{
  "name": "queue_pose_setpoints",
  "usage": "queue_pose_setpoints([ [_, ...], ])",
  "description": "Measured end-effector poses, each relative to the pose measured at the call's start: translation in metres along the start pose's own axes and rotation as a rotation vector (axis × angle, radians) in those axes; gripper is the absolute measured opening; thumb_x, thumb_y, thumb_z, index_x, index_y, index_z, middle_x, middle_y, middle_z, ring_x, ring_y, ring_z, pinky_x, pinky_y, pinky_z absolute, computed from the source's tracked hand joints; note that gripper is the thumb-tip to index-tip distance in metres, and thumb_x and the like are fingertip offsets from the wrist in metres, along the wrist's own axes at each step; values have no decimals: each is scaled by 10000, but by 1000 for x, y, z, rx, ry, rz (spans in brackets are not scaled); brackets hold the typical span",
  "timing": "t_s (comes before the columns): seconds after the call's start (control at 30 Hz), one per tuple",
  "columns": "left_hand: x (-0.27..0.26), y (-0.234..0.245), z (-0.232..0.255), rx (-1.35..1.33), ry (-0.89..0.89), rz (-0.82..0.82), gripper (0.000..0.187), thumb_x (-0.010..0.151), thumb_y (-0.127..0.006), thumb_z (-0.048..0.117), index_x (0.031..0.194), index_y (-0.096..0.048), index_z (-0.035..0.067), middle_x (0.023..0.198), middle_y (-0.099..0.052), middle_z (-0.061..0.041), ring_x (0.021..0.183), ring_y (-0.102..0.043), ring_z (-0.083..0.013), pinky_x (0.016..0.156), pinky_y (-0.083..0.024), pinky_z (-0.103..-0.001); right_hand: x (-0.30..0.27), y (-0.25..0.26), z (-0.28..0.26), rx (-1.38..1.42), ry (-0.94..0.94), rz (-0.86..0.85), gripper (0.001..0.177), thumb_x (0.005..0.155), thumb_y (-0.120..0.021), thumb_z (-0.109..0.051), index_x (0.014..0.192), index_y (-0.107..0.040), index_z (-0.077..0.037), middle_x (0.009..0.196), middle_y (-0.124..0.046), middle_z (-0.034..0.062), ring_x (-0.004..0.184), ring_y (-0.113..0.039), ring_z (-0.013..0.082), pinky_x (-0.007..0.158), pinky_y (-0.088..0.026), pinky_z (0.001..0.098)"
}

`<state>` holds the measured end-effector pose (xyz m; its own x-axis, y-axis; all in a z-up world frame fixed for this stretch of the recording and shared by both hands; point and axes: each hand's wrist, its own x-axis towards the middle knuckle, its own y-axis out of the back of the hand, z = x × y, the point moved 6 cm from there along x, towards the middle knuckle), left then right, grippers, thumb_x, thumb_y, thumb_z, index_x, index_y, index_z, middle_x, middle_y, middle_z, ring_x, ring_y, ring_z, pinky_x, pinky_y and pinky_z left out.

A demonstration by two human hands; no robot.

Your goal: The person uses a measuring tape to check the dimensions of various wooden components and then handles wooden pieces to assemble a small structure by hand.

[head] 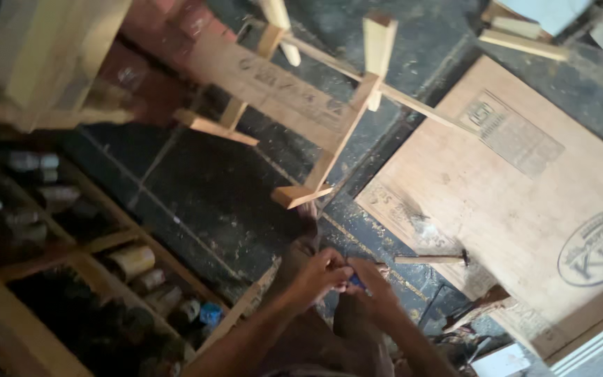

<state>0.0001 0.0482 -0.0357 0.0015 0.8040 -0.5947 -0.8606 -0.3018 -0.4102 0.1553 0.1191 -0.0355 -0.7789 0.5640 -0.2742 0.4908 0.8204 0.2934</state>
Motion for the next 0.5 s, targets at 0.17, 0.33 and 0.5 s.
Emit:
queue_pose_setpoints([
  [0.17, -16, 33, 137, 484, 135, 51, 192, 933, -747, 158, 1020, -619, 44, 957, -665, -81, 844, -640, -157, 697, -526, -295, 57, 21, -71, -13, -271, -54, 544, 884, -709, -337, 1371, -596, -122, 1314, -654, 148, 1160, -669, 266, 978, -548, 374],
  [0.33, 60, 167, 216, -143, -149, 187, 195, 891, -699, 111, 1000, -547, 56, 884, -685, -129, 767, -719, -204, 652, -611, -326, 103, 58, 15, 41, -356, 116, 498, 877, -722, -245, 1334, -619, -75, 1279, -692, 128, 1142, -668, 226, 937, -550, 348],
  [0.5, 188, 368, 232, 24, -454, 624, 218, 1012, -712, 166, 985, -563, 8, 759, -627, -72, 650, -611, -133, 566, -493, -280, 56, 161, 115, 60, -638, 129, 378, 947, -695, -191, 1286, -697, -24, 1136, -720, 141, 987, -665, 230, 830, -538, 373],
])
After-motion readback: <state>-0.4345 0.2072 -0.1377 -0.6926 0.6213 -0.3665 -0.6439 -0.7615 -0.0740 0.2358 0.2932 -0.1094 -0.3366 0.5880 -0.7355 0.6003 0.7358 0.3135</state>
